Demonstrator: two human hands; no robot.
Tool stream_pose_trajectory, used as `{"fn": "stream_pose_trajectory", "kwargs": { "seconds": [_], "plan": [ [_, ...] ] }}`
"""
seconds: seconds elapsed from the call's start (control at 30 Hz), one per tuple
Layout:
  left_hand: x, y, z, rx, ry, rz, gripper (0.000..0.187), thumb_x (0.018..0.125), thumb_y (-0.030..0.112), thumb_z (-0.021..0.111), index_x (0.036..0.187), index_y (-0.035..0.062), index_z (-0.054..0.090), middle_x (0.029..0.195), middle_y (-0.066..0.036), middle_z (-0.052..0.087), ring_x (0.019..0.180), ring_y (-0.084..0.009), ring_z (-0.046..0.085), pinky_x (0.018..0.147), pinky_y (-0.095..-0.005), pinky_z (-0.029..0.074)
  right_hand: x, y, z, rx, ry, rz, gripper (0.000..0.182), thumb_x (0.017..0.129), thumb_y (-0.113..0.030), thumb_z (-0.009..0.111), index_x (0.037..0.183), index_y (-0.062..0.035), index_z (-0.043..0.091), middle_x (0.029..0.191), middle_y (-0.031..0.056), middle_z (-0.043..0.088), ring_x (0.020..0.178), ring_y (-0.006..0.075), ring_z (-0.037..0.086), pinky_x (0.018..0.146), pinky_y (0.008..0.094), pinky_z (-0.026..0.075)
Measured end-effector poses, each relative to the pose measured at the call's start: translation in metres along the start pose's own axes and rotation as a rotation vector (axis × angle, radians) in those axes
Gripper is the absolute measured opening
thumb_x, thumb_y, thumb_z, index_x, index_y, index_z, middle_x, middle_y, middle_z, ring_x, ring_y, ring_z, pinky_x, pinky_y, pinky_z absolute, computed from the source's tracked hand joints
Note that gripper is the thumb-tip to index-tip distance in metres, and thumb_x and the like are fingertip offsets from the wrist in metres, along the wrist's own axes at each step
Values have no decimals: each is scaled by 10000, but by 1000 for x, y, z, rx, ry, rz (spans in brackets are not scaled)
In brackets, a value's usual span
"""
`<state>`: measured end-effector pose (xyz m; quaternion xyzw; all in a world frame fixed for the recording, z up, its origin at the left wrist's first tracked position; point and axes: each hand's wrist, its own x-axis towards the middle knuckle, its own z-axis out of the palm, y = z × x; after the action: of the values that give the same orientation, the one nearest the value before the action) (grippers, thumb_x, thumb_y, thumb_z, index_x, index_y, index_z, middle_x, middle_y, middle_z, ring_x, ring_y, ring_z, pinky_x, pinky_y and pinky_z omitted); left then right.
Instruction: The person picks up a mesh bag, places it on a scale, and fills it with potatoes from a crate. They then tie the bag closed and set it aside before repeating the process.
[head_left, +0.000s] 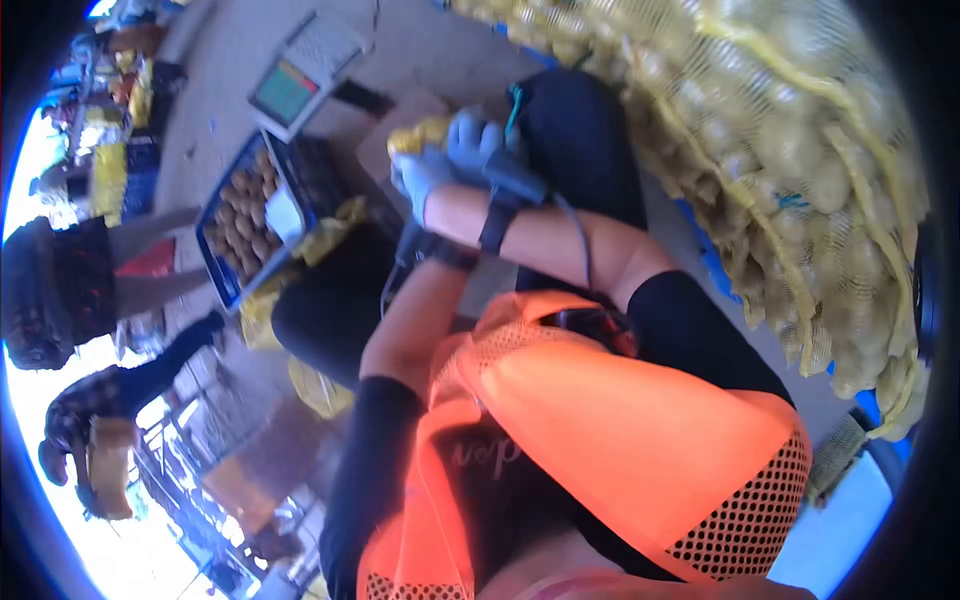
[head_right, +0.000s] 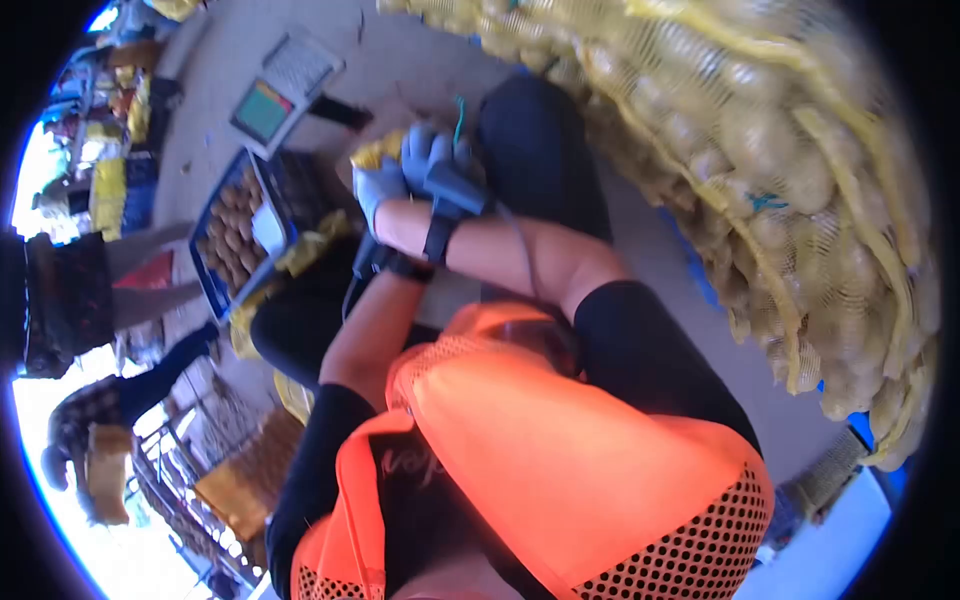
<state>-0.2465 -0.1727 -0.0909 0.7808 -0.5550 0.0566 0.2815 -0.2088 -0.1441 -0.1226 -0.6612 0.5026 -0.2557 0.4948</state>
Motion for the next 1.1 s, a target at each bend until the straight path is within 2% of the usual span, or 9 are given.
{"fn": "stream_pose_trajectory", "kwargs": {
  "seconds": [0.1, 0.17, 0.3, 0.37, 0.43, 0.53, 0.7, 0.83, 1.1],
  "plan": [
    [-4, -27, 40, -64, 98, 262, 246, 725, 177, 597, 950, 83, 562, 969, -162, 575, 961, -343, 560, 800, -383, 471, 1, -28, -36, 339, -202, 111, 201, 816, -212, 651, 942, -77, 573, 780, 55, 582, 759, 126, 545, 654, 270, 443],
    [-30, -45, 65, -441, -55, -79, 252, 794, 253, 557, 977, 81, 561, 1080, -173, 571, 1007, -347, 555, 825, -398, 474, 8, -4, -15, 647, -308, 187, 290, 805, -172, 669, 1018, -12, 553, 803, 85, 600, 740, 131, 552, 672, 287, 458],
    [-113, -46, 15, -59, -520, 161, 232, 860, 248, 514, 1033, 132, 614, 1018, -132, 623, 838, -319, 616, 770, -357, 495, 17, 19, -2, 421, -240, -65, 235, 814, -211, 639, 934, -29, 552, 744, 181, 600, 682, 287, 590, 650, 377, 460],
    [-75, -22, -70, -274, -895, 157, 256, 891, 237, 525, 1000, 46, 656, 823, -96, 674, 716, -223, 662, 687, -308, 524, 15, 6, -18, 282, -354, -30, 262, 827, -176, 639, 985, -2, 524, 791, 133, 608, 700, 189, 575, 661, 325, 459],
    [-55, -29, -107, -657, -1038, -319, 200, 845, 206, 608, 868, 26, 691, 754, -64, 672, 636, -129, 641, 591, -259, 512, 11, 8, -15, 161, -295, -187, 256, 824, -194, 639, 966, -18, 520, 753, 136, 593, 692, 231, 580, 655, 360, 454],
    [2, -13, -143, -724, -630, -563, 183, 835, 169, 622, 926, 16, 666, 607, -20, 571, 526, -52, 550, 470, -201, 448, 5, 2, -17, 385, -317, -219, 168, 880, -199, 509, 885, -36, 550, 797, 155, 610, 755, 309, 590, 715, 378, 460],
    [47, -48, -91, 325, -296, 273, 309, 776, 243, 632, 1004, 35, 639, 953, -95, 635, 815, -224, 632, 734, -319, 511, 0, 21, -16, 51, -396, -365, 277, 947, -232, 391, 1151, -61, 470, 1185, 124, 512, 1124, 219, 462, 966, 337, 372],
    [61, -33, -67, 534, -941, -9, 259, 801, 239, 573, 976, 86, 686, 1086, -111, 637, 979, -275, 628, 792, -348, 513, 15, 85, 40, 132, -367, -487, 400, 949, -293, 429, 1285, -77, 408, 1298, 119, 446, 1233, 227, 393, 1038, 358, 315],
    [62, -103, -30, 43, -470, -362, 182, 793, 231, 602, 904, 95, 649, 970, -114, 668, 884, -276, 654, 713, -432, 516, 25, 24, -37, -309, -637, -325, 400, 877, -280, 571, 1173, -18, 514, 1065, 94, 620, 946, 293, 590, 822, 399, 468]
  ]
}}
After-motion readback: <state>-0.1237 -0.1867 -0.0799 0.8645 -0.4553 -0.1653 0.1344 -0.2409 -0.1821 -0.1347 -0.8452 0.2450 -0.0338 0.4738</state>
